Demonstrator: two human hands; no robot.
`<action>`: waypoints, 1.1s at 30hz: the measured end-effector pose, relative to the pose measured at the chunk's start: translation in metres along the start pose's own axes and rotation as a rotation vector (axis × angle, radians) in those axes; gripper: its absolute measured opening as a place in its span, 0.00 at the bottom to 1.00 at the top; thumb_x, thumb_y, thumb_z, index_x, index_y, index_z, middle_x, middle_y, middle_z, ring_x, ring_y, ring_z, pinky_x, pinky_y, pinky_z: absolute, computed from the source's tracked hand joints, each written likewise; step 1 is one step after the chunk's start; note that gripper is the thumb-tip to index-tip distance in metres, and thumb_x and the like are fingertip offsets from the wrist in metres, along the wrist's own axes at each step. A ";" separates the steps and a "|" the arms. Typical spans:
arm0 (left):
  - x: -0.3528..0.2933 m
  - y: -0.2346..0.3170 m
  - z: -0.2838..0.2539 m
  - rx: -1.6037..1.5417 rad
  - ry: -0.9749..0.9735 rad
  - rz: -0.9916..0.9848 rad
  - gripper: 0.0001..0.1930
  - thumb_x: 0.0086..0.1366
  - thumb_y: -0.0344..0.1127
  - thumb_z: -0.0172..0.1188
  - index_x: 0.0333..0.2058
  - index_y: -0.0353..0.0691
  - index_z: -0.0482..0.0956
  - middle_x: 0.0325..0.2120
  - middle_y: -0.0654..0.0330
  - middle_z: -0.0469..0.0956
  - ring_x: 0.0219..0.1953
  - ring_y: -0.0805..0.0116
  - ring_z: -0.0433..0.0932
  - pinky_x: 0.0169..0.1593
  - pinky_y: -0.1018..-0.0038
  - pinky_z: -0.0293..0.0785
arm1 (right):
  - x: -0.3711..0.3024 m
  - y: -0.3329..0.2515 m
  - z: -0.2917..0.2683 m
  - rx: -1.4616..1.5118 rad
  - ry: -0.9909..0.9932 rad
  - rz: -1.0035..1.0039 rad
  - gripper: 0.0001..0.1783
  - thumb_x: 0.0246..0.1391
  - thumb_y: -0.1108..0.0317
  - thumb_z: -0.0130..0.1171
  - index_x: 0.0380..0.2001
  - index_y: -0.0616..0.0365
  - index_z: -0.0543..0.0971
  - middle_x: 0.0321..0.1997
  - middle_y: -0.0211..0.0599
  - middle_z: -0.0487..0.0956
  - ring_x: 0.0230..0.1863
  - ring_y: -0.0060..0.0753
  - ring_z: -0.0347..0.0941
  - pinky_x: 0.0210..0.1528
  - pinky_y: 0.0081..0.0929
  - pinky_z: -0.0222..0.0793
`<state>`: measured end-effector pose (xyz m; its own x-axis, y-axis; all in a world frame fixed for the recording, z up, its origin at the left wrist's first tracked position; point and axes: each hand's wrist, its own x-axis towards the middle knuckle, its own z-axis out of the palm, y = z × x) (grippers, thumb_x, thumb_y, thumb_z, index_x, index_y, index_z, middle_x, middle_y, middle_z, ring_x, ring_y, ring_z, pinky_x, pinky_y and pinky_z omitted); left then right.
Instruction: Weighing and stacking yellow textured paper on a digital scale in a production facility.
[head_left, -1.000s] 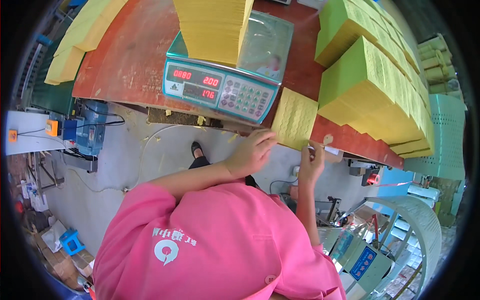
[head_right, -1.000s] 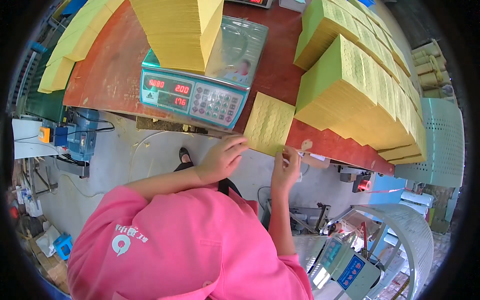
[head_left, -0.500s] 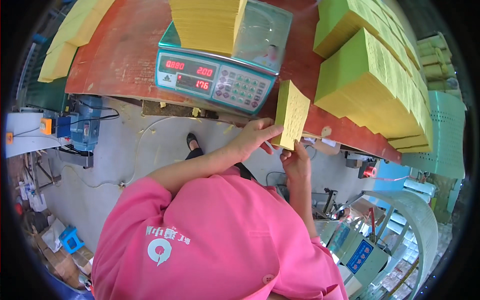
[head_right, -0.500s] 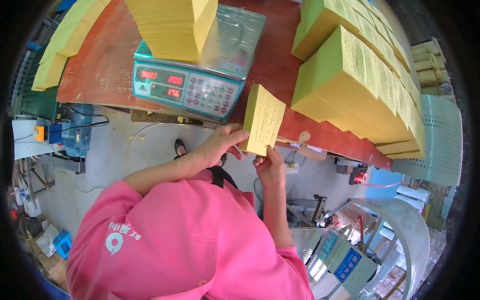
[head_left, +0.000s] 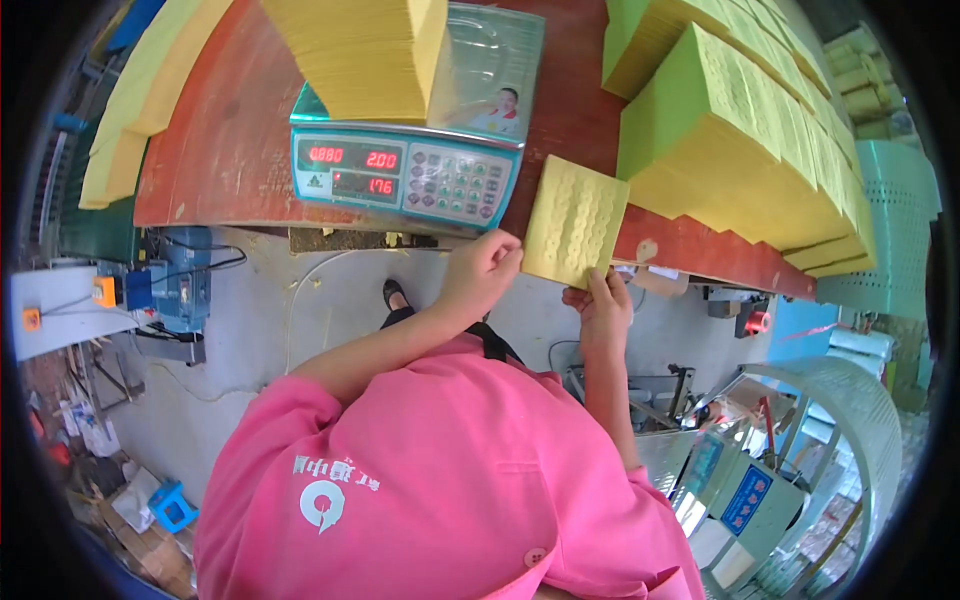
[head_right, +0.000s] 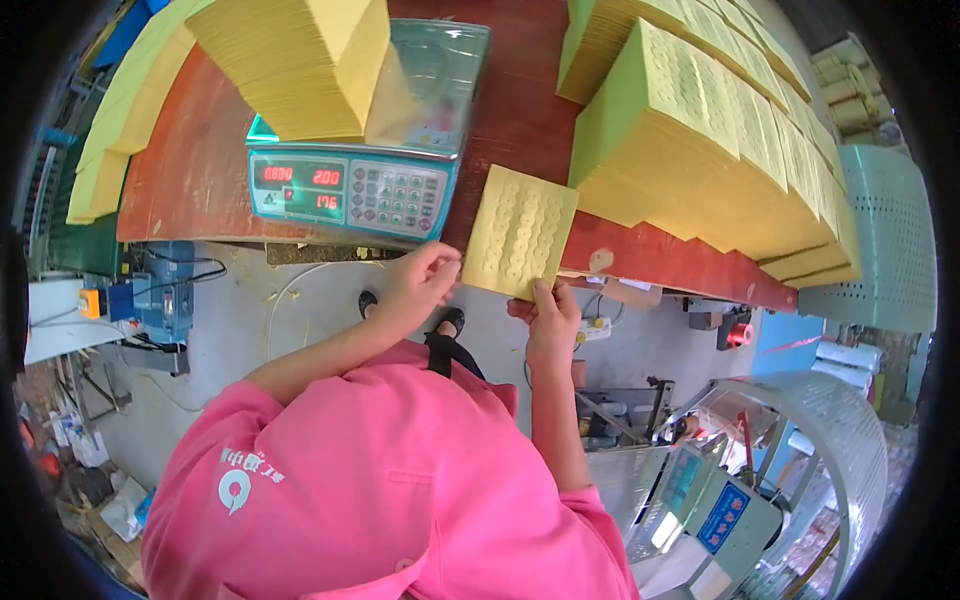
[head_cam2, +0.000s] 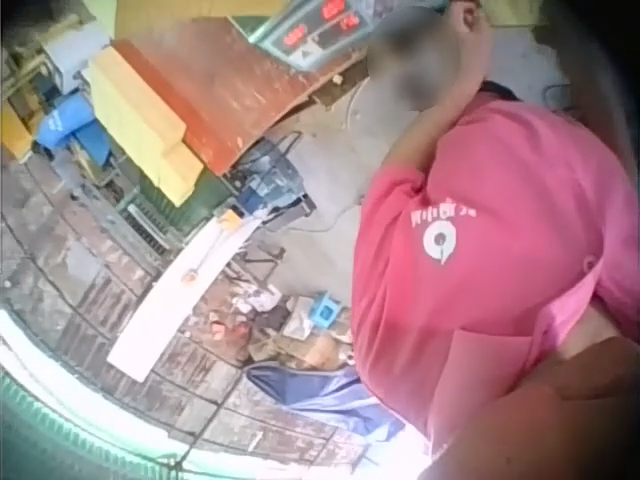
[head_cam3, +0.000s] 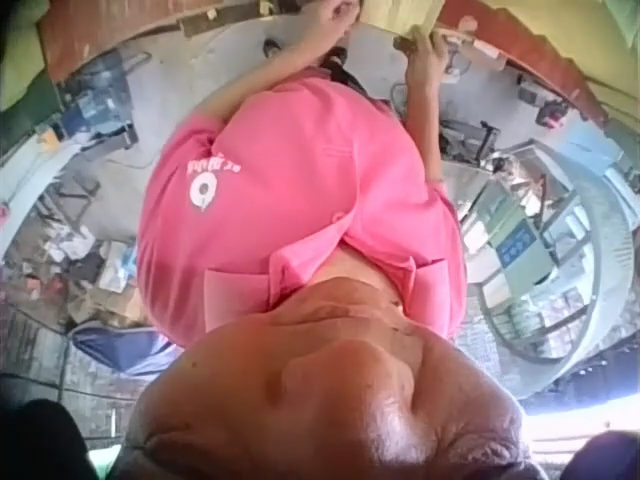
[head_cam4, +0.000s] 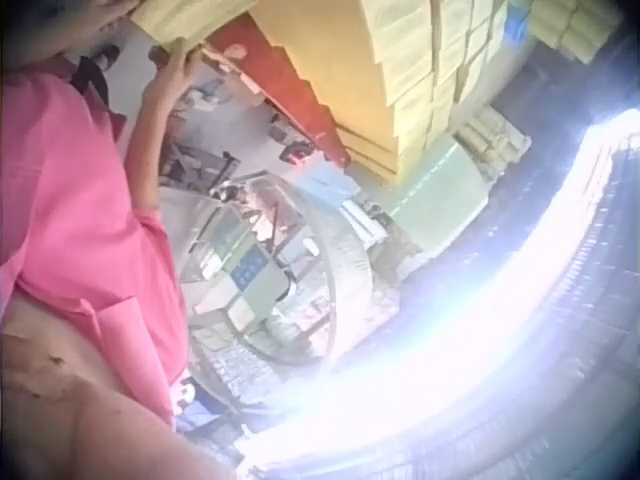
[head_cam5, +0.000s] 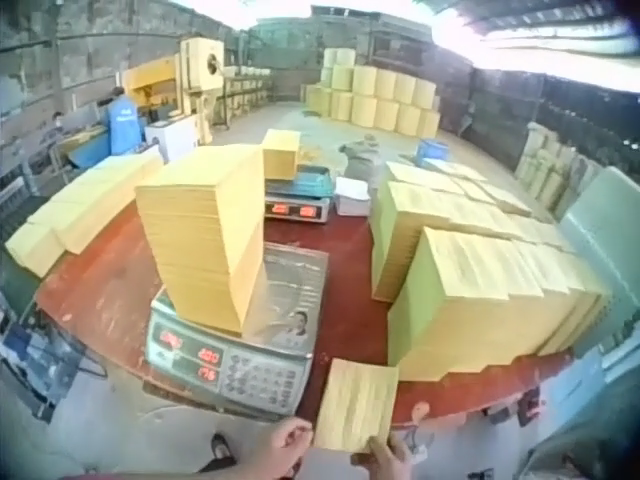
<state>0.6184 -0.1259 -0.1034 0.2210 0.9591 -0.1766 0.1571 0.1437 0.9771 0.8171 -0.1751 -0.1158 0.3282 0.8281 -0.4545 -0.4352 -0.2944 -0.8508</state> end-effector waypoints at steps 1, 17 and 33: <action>-0.003 0.003 -0.004 0.347 0.099 0.237 0.06 0.63 0.31 0.60 0.36 0.36 0.78 0.26 0.60 0.76 0.21 0.73 0.74 0.26 0.75 0.72 | 0.001 -0.003 0.003 0.016 0.012 -0.001 0.11 0.64 0.70 0.50 0.45 0.67 0.73 0.34 0.41 0.80 0.26 0.31 0.78 0.32 0.28 0.76; 0.041 0.037 0.015 0.824 -0.313 0.708 0.13 0.50 0.32 0.68 0.34 0.36 0.79 0.47 0.53 0.76 0.53 0.53 0.72 0.54 0.61 0.70 | 0.004 0.005 -0.011 0.212 -0.140 0.067 0.22 0.67 0.55 0.46 0.47 0.67 0.73 0.39 0.43 0.79 0.36 0.37 0.80 0.41 0.31 0.78; 0.030 0.063 0.015 0.835 -0.006 1.059 0.04 0.52 0.25 0.63 0.28 0.36 0.78 0.46 0.55 0.78 0.53 0.50 0.74 0.55 0.55 0.69 | -0.023 -0.030 -0.017 0.233 -0.073 0.042 0.20 0.65 0.57 0.47 0.46 0.63 0.75 0.33 0.37 0.79 0.30 0.29 0.77 0.33 0.24 0.73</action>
<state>0.6496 -0.0915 -0.0485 0.6038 0.5145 0.6089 0.4438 -0.8515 0.2793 0.8367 -0.1937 -0.0841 0.2476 0.8524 -0.4606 -0.6317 -0.2184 -0.7438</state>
